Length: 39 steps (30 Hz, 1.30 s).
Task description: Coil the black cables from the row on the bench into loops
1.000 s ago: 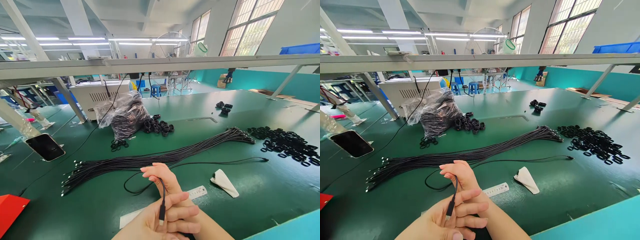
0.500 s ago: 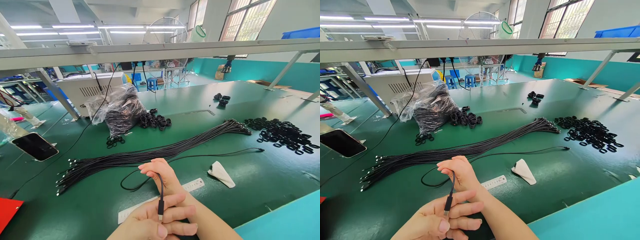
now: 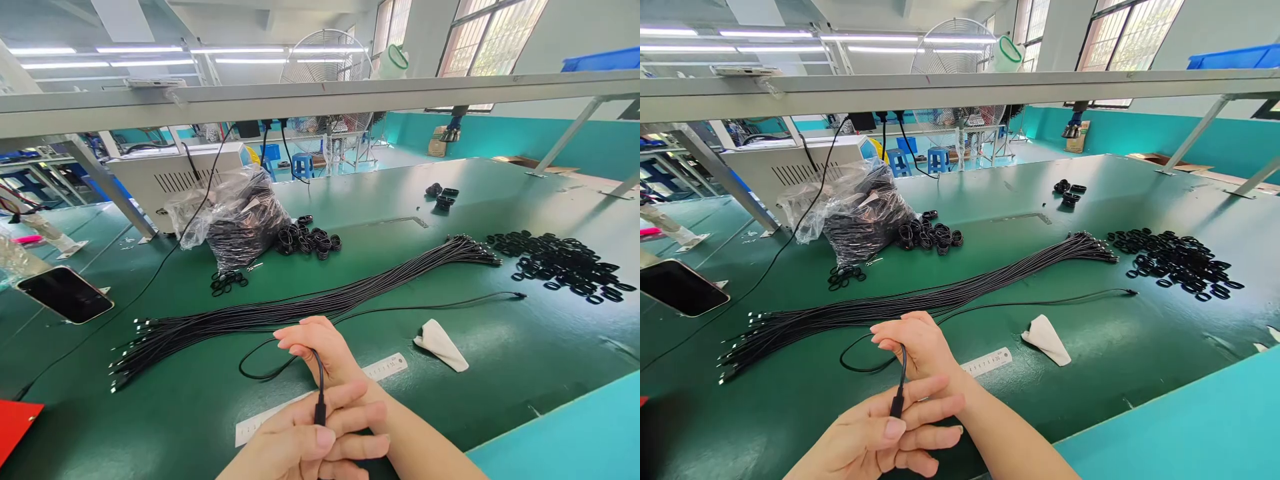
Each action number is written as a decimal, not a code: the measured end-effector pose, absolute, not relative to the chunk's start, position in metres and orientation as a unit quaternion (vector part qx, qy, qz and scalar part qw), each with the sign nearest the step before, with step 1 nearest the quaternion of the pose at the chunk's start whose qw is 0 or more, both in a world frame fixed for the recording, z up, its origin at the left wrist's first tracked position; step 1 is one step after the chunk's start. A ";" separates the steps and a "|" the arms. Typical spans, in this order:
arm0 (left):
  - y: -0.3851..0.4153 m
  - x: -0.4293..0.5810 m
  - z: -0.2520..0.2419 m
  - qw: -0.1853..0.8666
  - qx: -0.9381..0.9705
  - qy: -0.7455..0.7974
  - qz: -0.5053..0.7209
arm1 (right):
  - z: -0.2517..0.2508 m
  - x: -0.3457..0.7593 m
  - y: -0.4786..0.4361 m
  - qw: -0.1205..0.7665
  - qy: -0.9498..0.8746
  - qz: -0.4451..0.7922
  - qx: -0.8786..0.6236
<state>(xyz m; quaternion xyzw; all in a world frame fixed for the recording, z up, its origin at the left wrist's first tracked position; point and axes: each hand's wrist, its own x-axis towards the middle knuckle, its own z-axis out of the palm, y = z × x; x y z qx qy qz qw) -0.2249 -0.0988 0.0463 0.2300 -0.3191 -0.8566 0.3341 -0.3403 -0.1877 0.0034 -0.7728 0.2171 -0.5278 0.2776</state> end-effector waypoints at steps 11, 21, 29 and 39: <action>-0.098 -0.225 0.047 0.346 0.210 -0.303 -0.863 | 0.004 -0.339 -0.185 0.285 0.215 -0.537 -0.765; -0.097 -0.224 0.043 0.363 0.189 -0.306 -0.859 | 0.034 -0.350 -0.163 0.352 0.253 -0.506 -0.746; -0.097 -0.223 0.043 0.354 0.191 -0.302 -0.864 | 0.033 -0.350 -0.161 0.424 0.232 -0.515 -0.708; -0.101 -0.231 0.052 0.337 0.295 -0.319 -0.835 | 0.021 -0.352 -0.181 0.506 0.236 -0.464 -0.688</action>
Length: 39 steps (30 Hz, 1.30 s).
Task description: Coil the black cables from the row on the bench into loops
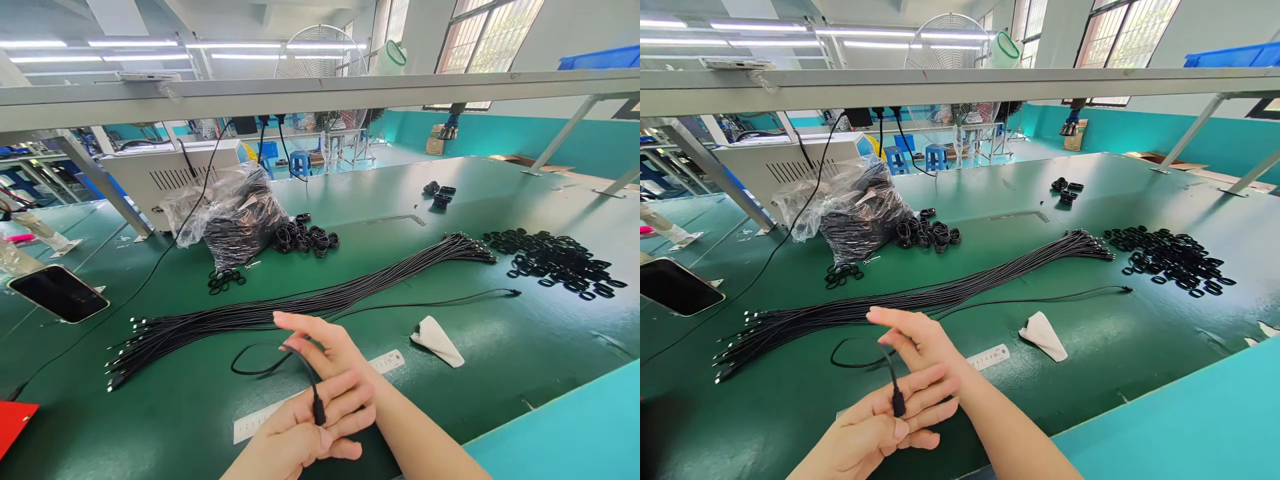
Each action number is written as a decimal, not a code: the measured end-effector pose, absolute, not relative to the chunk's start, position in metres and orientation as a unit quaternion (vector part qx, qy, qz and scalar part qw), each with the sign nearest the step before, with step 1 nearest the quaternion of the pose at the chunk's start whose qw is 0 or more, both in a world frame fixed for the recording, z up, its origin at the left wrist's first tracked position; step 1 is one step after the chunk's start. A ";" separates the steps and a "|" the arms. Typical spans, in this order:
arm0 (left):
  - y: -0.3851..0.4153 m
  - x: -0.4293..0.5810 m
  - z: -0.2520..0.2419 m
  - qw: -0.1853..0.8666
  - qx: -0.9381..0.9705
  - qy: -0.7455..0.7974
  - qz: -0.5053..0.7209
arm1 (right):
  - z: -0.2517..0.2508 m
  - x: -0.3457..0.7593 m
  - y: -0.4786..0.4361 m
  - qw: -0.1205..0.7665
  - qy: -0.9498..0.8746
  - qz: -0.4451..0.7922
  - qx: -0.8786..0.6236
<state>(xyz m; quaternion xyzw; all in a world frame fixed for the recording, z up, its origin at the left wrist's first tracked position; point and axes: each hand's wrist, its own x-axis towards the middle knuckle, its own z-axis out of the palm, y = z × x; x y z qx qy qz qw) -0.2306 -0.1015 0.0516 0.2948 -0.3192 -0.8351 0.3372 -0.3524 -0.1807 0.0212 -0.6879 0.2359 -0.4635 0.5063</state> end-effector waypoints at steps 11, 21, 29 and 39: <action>-0.102 -0.228 0.062 0.351 0.380 -0.312 -0.797 | 0.037 -0.411 -0.163 0.712 0.225 -0.225 -0.626; -0.100 -0.238 0.047 0.310 0.375 -0.416 -0.768 | 0.034 -0.439 -0.166 0.597 0.230 -0.170 -0.749; -0.095 -0.237 0.040 0.290 0.418 -0.459 -0.729 | 0.053 -0.439 -0.164 0.575 0.343 -0.241 -0.703; -0.089 -0.235 0.022 0.316 0.485 -0.407 -0.706 | -0.040 -0.536 -0.194 0.135 0.735 -0.214 -0.629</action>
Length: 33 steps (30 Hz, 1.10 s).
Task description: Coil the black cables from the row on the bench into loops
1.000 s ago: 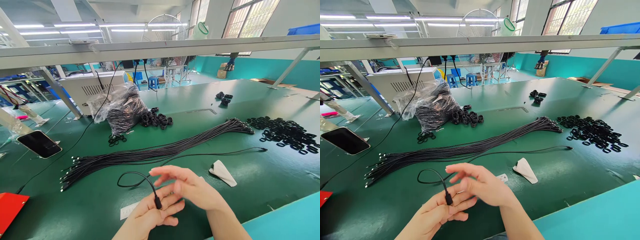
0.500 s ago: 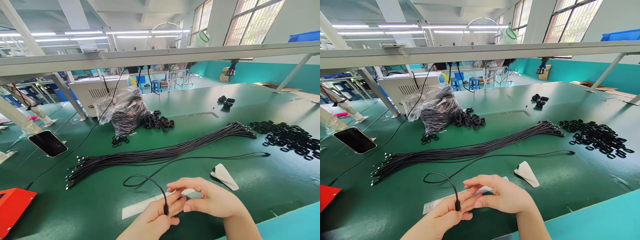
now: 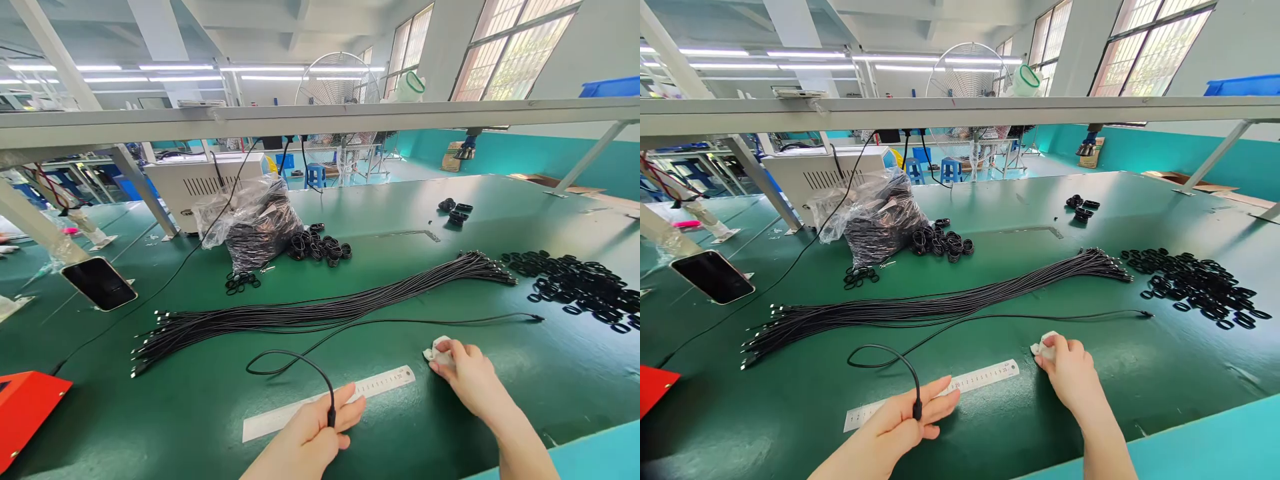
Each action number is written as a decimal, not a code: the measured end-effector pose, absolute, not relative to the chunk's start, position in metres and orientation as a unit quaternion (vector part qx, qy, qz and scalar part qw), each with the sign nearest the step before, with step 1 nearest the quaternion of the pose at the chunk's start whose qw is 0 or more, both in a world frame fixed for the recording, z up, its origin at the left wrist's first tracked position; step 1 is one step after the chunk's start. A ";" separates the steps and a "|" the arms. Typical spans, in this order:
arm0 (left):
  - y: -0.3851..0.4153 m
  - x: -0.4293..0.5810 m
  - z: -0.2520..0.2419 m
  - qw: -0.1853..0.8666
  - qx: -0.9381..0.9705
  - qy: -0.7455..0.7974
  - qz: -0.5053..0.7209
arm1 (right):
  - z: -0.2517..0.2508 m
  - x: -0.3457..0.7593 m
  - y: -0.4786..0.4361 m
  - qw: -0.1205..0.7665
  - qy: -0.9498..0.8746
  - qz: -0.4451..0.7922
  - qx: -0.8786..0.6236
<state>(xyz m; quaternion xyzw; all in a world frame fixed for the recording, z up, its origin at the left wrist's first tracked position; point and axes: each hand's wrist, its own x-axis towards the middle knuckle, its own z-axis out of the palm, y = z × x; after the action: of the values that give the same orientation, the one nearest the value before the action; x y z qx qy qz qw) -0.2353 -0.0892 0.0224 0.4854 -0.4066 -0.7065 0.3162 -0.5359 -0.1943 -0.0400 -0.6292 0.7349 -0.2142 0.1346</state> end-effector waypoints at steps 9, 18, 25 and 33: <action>-0.100 -0.244 0.036 0.192 0.559 -0.438 -0.678 | 0.014 -0.453 -0.149 0.651 0.496 -0.408 -0.405; -0.096 -0.244 0.031 0.135 0.600 -0.479 -0.627 | 0.022 -0.398 -0.140 0.769 0.375 -0.367 -0.366; -0.093 -0.250 0.050 0.129 0.574 -0.567 -0.577 | 0.012 -0.401 -0.141 0.763 0.370 -0.361 -0.388; -0.090 -0.249 0.039 0.124 0.543 -0.606 -0.567 | 0.011 -0.392 -0.141 0.787 0.339 -0.431 -0.283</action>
<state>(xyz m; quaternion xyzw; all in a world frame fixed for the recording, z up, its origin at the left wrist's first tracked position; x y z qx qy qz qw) -0.2492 -0.0900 0.0391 0.5434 -0.6061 -0.5674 0.1240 -0.3916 -0.1412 0.0112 -0.2831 0.3389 -0.4311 0.7869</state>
